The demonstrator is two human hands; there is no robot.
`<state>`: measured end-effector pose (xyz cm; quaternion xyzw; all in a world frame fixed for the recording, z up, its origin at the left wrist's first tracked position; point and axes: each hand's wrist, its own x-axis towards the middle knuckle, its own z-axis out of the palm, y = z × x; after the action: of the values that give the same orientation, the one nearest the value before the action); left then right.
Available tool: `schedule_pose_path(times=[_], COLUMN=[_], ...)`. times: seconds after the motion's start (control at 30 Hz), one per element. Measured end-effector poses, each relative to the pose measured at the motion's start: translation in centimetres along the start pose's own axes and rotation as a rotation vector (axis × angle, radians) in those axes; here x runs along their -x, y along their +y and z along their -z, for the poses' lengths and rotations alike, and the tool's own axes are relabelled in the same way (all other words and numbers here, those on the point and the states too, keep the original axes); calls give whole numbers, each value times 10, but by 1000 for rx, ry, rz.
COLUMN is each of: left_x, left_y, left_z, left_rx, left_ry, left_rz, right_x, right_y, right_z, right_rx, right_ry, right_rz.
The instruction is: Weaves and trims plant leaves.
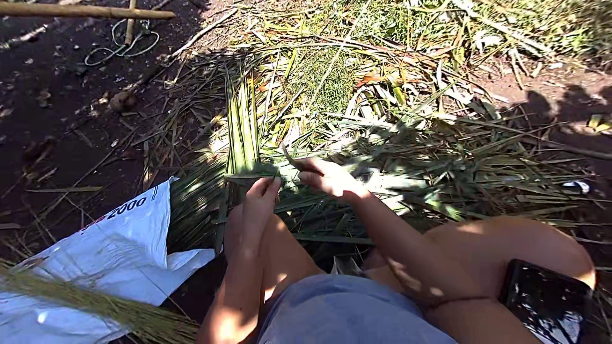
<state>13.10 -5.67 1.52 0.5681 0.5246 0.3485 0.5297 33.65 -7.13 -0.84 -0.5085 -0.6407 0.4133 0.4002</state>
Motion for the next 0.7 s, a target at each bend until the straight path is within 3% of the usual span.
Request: schedule_pose_path(times=[0.1,0.27,0.53,0.7], left_x=[9,18,15,18], left_y=[0,5,1,-18], left_z=[-6,-9,-2,15], left_rx=[92,102,140,130], left_ry=[-22,-55,-143,-230], left_rz=[-35,-3,34,14], right_x=[4,10,13,6], right_y=[-4,-9,-6,-4], right_z=[-4,-10,-2,32], right_rx=[27,-16,137,10], right_ry=[-103,-76,140,322], right_rz=[7,7,114,-3])
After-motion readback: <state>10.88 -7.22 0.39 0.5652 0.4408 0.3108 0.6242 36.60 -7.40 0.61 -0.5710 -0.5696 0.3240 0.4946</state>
